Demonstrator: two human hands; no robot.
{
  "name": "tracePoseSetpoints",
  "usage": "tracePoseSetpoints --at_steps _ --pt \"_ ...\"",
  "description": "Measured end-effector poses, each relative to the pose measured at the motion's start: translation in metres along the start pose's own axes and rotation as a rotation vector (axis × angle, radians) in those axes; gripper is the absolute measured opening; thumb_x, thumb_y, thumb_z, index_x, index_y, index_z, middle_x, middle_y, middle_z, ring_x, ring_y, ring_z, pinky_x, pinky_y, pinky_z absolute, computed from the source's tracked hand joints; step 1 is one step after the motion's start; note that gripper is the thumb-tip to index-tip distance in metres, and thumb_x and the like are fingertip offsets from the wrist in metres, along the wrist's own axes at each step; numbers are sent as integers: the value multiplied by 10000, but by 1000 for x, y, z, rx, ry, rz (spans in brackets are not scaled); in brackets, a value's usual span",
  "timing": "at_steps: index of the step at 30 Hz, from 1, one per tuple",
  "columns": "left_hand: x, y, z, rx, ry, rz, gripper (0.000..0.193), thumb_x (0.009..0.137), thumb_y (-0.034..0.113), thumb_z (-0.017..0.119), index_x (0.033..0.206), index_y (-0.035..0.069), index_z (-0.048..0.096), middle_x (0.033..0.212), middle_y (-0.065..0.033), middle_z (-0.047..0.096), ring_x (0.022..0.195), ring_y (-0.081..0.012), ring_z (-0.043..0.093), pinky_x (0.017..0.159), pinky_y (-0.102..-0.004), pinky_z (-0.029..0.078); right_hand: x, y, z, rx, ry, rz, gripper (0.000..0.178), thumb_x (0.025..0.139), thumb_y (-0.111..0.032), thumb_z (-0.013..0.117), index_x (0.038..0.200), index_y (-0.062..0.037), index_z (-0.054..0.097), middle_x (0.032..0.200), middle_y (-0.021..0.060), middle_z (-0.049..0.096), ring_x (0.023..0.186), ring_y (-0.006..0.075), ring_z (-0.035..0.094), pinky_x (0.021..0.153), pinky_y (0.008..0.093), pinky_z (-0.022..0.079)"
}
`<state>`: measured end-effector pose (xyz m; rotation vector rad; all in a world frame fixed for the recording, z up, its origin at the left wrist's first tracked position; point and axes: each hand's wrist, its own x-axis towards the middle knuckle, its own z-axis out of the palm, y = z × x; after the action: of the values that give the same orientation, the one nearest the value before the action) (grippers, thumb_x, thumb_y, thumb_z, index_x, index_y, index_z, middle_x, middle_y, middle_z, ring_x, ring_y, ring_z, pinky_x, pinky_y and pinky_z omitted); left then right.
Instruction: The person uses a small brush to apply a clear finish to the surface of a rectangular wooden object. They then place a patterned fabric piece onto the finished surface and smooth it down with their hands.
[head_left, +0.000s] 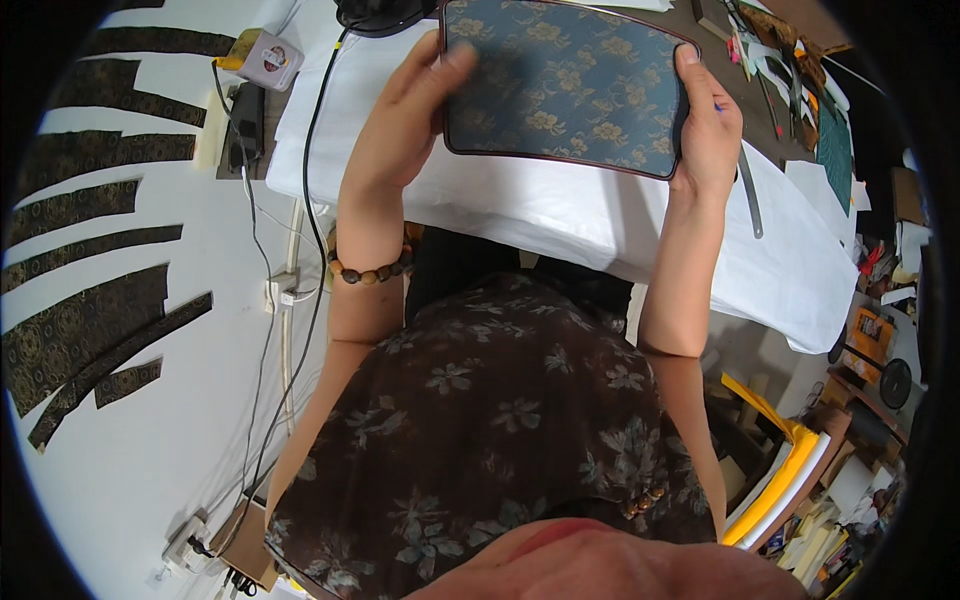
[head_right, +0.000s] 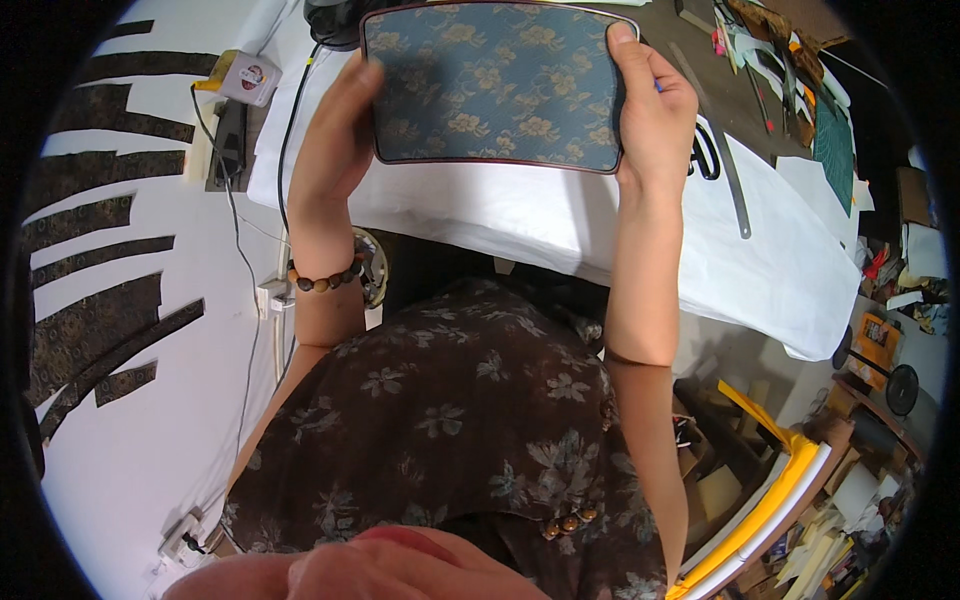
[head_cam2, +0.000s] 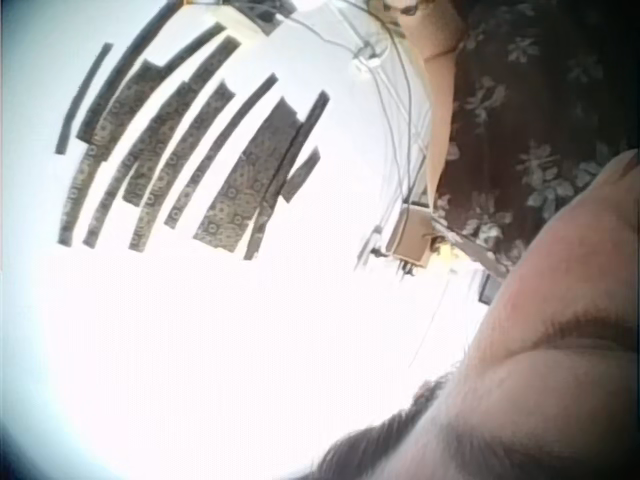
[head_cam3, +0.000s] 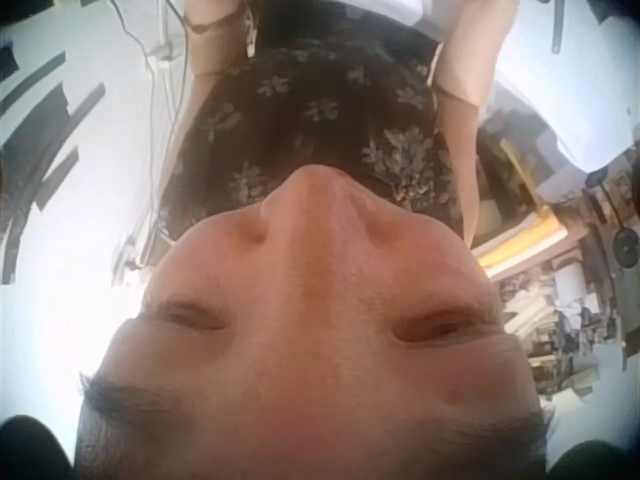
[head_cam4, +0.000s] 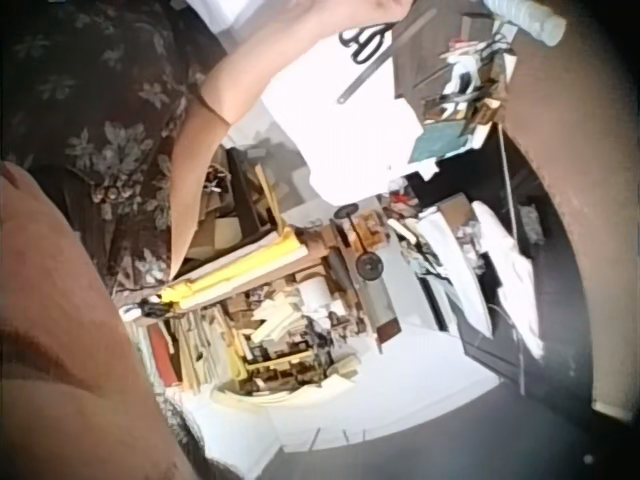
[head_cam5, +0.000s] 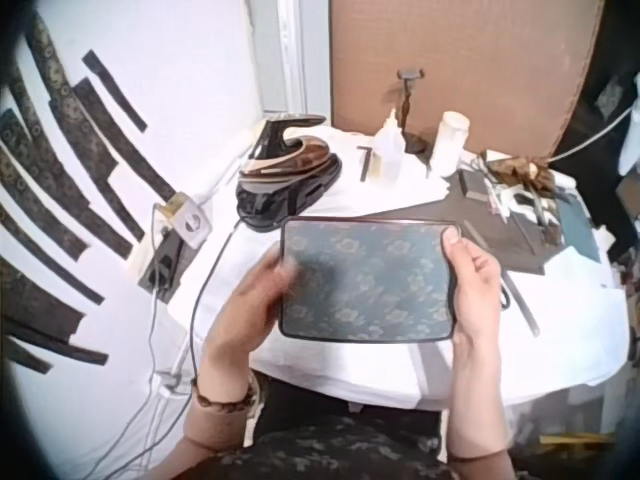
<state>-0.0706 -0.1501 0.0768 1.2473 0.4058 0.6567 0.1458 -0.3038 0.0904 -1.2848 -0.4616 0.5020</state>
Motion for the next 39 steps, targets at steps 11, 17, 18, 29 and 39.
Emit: tracePoseSetpoints --at_steps 11,17,18,29,39 --pt "-11 4 2 -65 -124 -22 659 899 -32 673 1483 -11 368 1177 -180 679 963 -291 734 658 -377 666 4 2 -18 29 -256 -9 353 954 -349 719 1118 -38 736 904 14 727 769 69 649 693 207 498" --pt "-10 -2 3 -68 -75 36 575 895 -46 656 1415 -40 410 1163 -203 683 962 -308 736 695 -410 673 -13 -9 -25 -126 -455 34 361 887 -156 783 1197 0 682 968 44 740 829 90 689 716 244 592" --pt "-10 -2 2 -67 -81 35 566 897 -42 658 1408 -40 415 1162 -203 683 962 -310 736 696 -410 673 -14 -12 -24 -107 -467 57 362 881 -123 784 1202 6 675 976 52 741 840 100 699 715 259 613" --pt "-8 -13 20 -72 30 111 556 874 -51 709 1351 -14 427 1151 -201 676 941 -310 734 722 -421 671 -12 5 -17 103 -288 -5 400 867 -59 777 1233 7 632 982 60 738 863 130 714 760 282 616" --pt "-17 -92 56 -268 373 329 540 1005 58 580 1477 78 317 1380 -136 523 1225 -254 578 982 -432 548 -23 43 38 411 -209 -26 416 897 71 682 1287 34 545 1133 80 690 996 106 667 903 260 549"
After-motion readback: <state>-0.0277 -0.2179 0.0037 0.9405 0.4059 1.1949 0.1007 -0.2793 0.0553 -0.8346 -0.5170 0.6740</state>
